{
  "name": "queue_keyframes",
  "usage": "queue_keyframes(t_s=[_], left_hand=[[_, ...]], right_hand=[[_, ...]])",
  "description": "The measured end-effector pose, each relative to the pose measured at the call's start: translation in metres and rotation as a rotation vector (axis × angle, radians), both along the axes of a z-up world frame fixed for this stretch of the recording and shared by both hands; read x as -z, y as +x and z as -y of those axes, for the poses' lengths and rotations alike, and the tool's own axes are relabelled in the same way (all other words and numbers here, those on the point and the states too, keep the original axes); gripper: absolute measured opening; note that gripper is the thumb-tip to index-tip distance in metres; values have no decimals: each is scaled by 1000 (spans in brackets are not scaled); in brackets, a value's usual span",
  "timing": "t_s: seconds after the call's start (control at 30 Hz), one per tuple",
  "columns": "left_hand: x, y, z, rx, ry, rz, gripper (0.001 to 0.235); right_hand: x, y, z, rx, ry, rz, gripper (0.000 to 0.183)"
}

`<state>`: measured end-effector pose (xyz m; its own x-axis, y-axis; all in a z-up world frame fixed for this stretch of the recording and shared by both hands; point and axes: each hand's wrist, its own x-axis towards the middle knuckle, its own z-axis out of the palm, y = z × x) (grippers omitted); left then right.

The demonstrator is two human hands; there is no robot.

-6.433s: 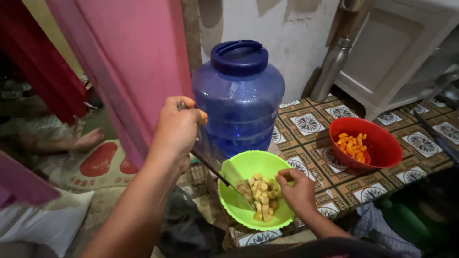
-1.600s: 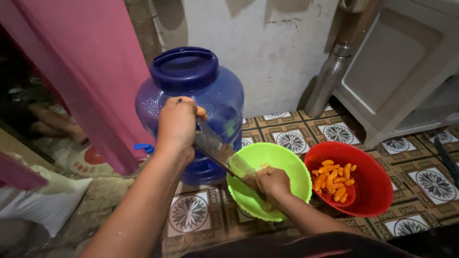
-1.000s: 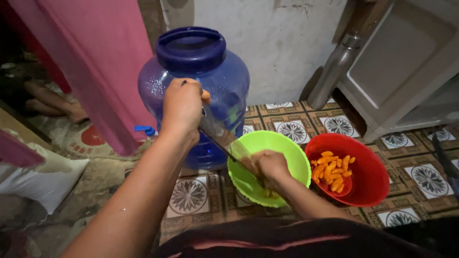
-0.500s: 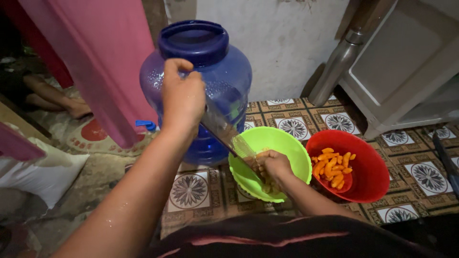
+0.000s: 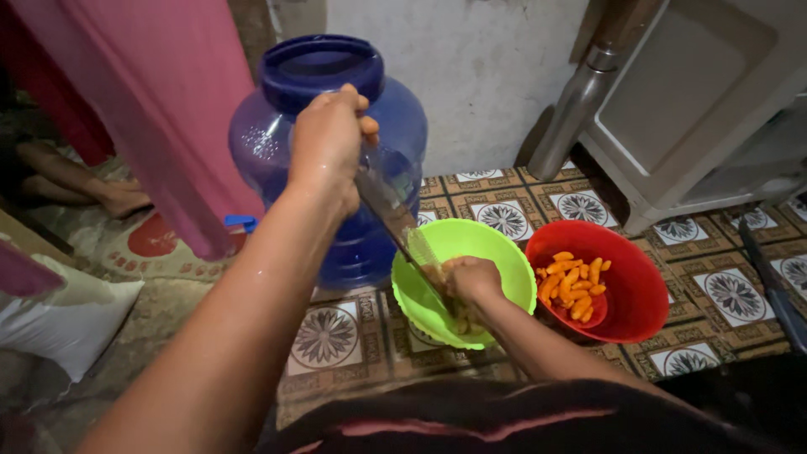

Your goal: The person grates ginger pieces using a metal grater into a green bowl. They pick up ginger from the bowl, grate it, and continue the process with multiple pieces.

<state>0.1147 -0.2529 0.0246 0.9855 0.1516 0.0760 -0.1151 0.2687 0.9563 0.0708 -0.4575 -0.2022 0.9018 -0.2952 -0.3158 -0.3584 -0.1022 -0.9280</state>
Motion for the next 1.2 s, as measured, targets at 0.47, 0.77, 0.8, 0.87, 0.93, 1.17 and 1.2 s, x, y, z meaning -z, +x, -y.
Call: queue_keyframes(t_s=[0.47, 0.77, 0.8, 0.87, 0.93, 1.17, 1.2], left_hand=[[-5, -15, -3, 30, 59, -54, 23], [-2, -14, -6, 46, 46, -46, 21], [-3, -14, -6, 46, 48, -48, 21], [-2, -14, -5, 35, 43, -25, 22], [-1, -15, -6, 28, 44, -16, 22], [1, -13, -6, 57, 12, -5, 20], [2, -14, -8, 59, -11, 2, 21]], right_hand=[[-22, -26, -9, 37, -214, -93, 16], [-42, -7, -27, -115, 12, 312, 16], [-35, -8, -23, -96, -47, 296, 18], [-20, -11, -16, 41, -86, 81, 11], [-11, -14, -10, 38, -140, 13, 11], [-44, -1, -28, -151, 180, 345, 13], [-45, -2, -30, -162, 126, 359, 13]])
